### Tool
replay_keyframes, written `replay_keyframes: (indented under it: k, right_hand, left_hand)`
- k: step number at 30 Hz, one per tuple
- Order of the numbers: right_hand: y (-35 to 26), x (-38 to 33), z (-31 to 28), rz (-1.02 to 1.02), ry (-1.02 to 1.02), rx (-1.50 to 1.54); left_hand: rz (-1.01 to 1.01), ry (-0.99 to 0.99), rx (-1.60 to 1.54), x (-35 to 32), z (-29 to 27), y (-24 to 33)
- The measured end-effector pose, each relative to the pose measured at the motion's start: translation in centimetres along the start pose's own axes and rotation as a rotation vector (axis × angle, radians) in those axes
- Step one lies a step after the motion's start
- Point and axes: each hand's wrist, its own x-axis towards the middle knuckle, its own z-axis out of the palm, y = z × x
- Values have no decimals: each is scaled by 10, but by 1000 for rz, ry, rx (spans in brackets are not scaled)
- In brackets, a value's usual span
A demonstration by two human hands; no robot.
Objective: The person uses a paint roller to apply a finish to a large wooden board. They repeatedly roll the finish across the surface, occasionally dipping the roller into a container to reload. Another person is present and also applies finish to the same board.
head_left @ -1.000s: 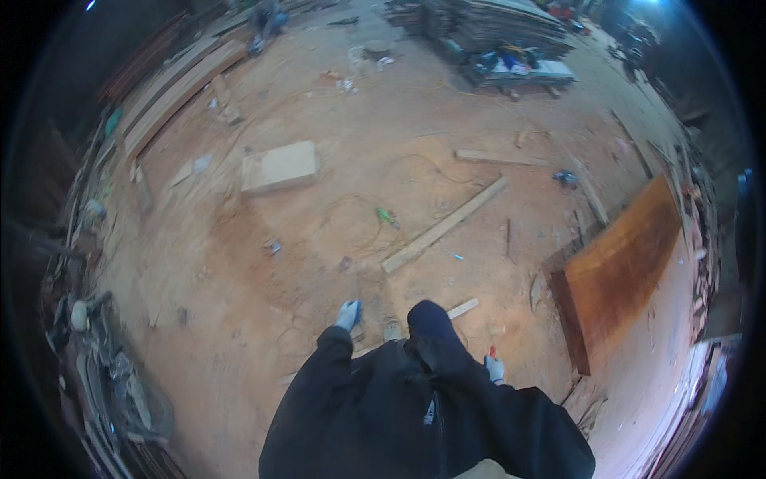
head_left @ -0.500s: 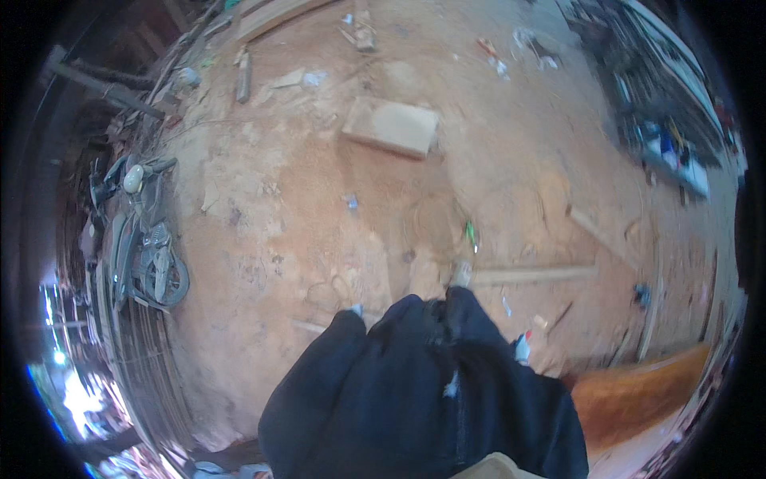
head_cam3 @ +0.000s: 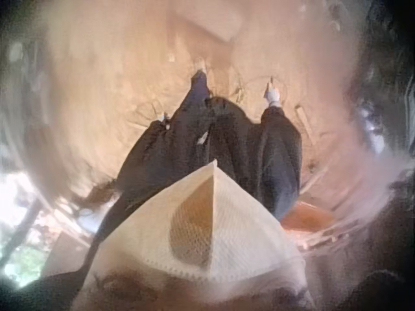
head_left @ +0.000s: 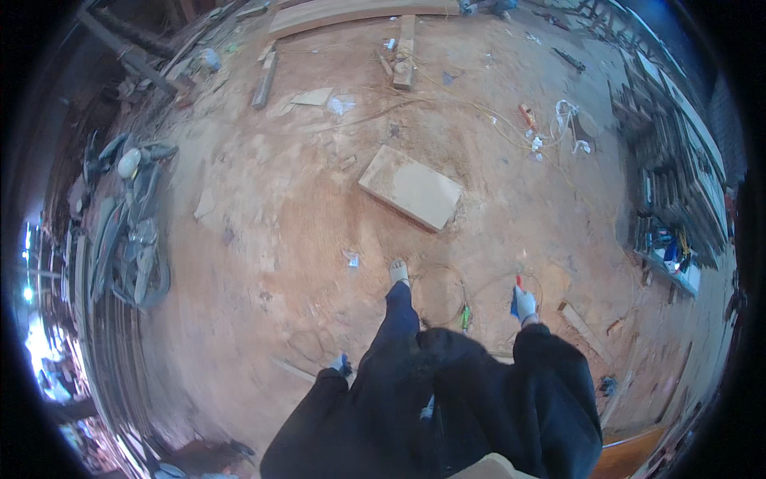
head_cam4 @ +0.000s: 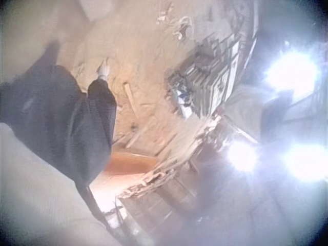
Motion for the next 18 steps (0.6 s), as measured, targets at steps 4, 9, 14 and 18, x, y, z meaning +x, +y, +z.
replay_keyframes:
  k: [4, 9, 14, 18]
  right_hand:
    - [-132, 22, 118, -49, -96, 200]
    - [-251, 2, 239, -311, -104, -119]
    - [-345, -13, 270, -210, -416, 108]
    - [-405, 5, 277, -293, -529, -8]
  left_hand:
    - [326, 114, 1029, 43, 28, 91]
    - [700, 147, 1279, 118, 151, 268]
    - [889, 51, 586, 106, 314, 430]
    - [993, -114, 396, 30, 401, 472]
